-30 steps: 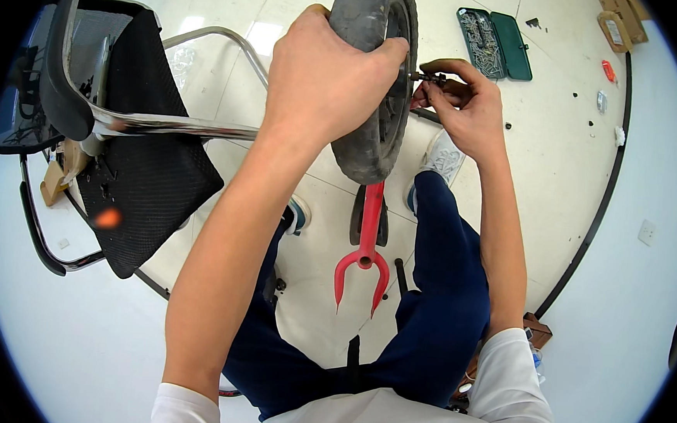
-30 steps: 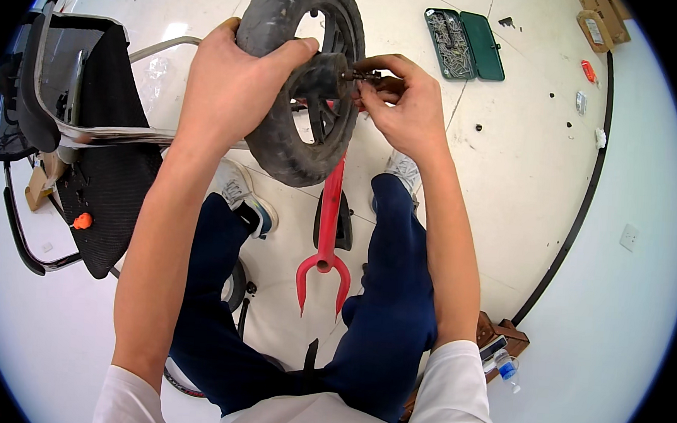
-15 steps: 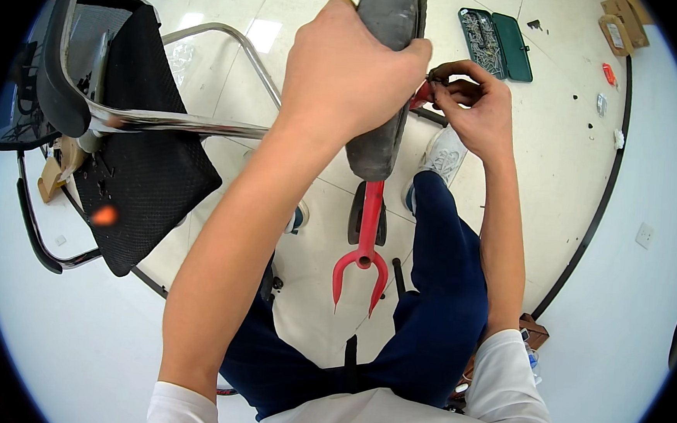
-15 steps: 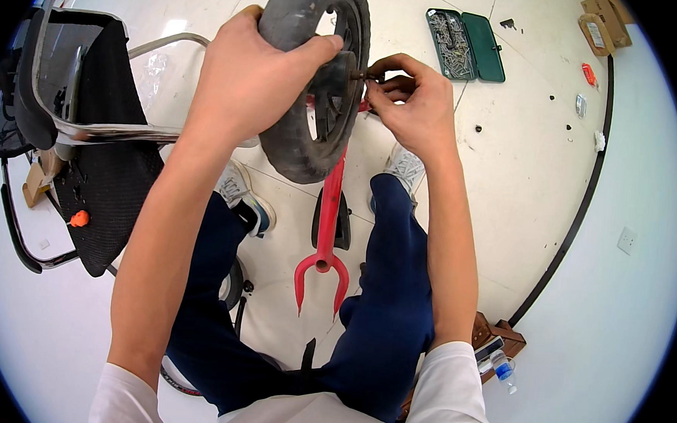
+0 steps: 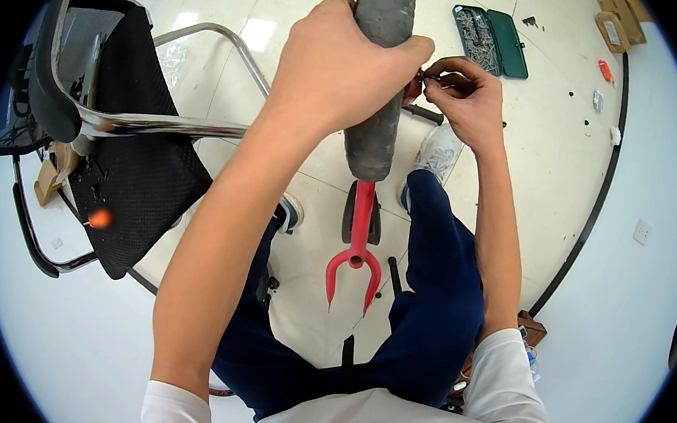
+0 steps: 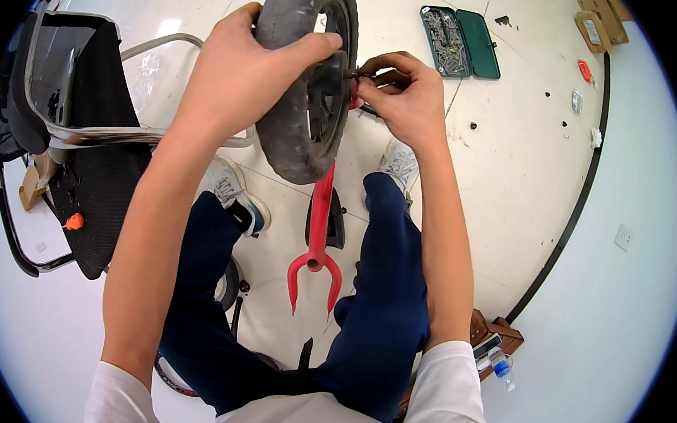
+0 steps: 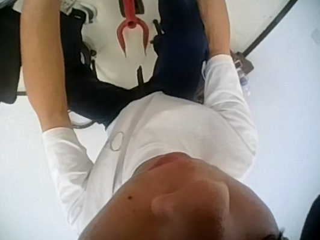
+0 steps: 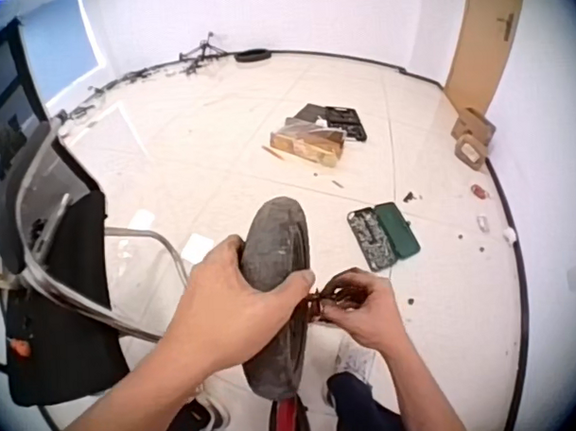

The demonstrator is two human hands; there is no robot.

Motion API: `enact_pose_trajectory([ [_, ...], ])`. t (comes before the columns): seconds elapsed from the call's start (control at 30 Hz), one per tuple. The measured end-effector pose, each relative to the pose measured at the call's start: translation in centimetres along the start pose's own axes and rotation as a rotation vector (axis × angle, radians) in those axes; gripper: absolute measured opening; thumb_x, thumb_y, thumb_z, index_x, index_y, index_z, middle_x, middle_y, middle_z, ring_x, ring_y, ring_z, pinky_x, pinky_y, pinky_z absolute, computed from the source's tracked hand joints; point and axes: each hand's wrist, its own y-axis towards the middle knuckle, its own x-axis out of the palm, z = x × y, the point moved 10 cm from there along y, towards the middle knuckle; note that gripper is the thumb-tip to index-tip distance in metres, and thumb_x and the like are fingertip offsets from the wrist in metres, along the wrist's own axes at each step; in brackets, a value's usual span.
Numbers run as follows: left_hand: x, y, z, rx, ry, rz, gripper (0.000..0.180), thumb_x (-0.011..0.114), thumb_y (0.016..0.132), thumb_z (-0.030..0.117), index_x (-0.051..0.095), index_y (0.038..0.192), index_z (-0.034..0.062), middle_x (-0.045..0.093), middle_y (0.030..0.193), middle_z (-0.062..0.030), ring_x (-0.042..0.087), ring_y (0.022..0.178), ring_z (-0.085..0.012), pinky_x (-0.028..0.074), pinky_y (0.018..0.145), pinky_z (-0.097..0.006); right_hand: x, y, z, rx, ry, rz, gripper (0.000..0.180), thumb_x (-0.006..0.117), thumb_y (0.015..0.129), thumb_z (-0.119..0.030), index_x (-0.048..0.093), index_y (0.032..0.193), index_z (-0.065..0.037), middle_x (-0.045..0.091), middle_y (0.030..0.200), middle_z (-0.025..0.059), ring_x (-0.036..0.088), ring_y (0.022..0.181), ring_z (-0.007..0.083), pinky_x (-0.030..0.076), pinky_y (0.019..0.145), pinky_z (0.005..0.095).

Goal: The person assembles a scooter by attaching wheels to the frame using a wrench and pliers. They install the rear wheel, then the front wheel, and finally attach the handlebars to the stem.

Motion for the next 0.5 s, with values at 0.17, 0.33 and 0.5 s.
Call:
enact_pose_trajectory([
  [0.17, -1.0, -0.2, -0.1, -0.026, 0.013, -0.008, 0.075, 0.075, 0.07, 0.046, 0.059, 0.11, -0.0139, 0.068, 0.088, -0.0217, 0.07, 0.076, -0.0256, 0.057, 0.068, -0.033, 1.2, 0.5, -1.2, -0.111, -0.084, -0.031, 0.011, 0.071, 0.078, -0.002, 0.069, 0.089, 0.004, 0.064, 0.09, 0.0041, 0.066, 0.074, 0.0093, 0.053, 0.064, 0.0221],
  [0.33, -1.4, -0.3, -0.5, 0.026, -0.007, 0.04, 0.061, 0.073, 0.068, 0.043, 0.06, 0.096, -0.0101, 0.067, 0.079, -0.0196, 0.069, 0.069, -0.0253, 0.057, 0.065, -0.034, 2.2, 0.8, -0.8, -0.13, -0.102, -0.051, 0.011, 0.07, 0.079, -0.003, 0.071, 0.088, 0.004, 0.063, 0.093, 0.0041, 0.065, 0.073, 0.0093, 0.053, 0.064, 0.024],
  [0.5, -0.5, -0.3, -0.9, 0.023, -0.022, -0.008, 0.067, 0.075, 0.072, 0.042, 0.059, 0.106, -0.013, 0.067, 0.086, -0.0206, 0.068, 0.076, -0.0227, 0.056, 0.068, -0.033, 2.0, 0.8, 0.7, -0.046, 0.076, -0.067, 0.015, 0.066, 0.085, -0.002, 0.069, 0.097, 0.007, 0.065, 0.092, 0.0065, 0.066, 0.074, 0.0122, 0.055, 0.067, 0.0256],
])
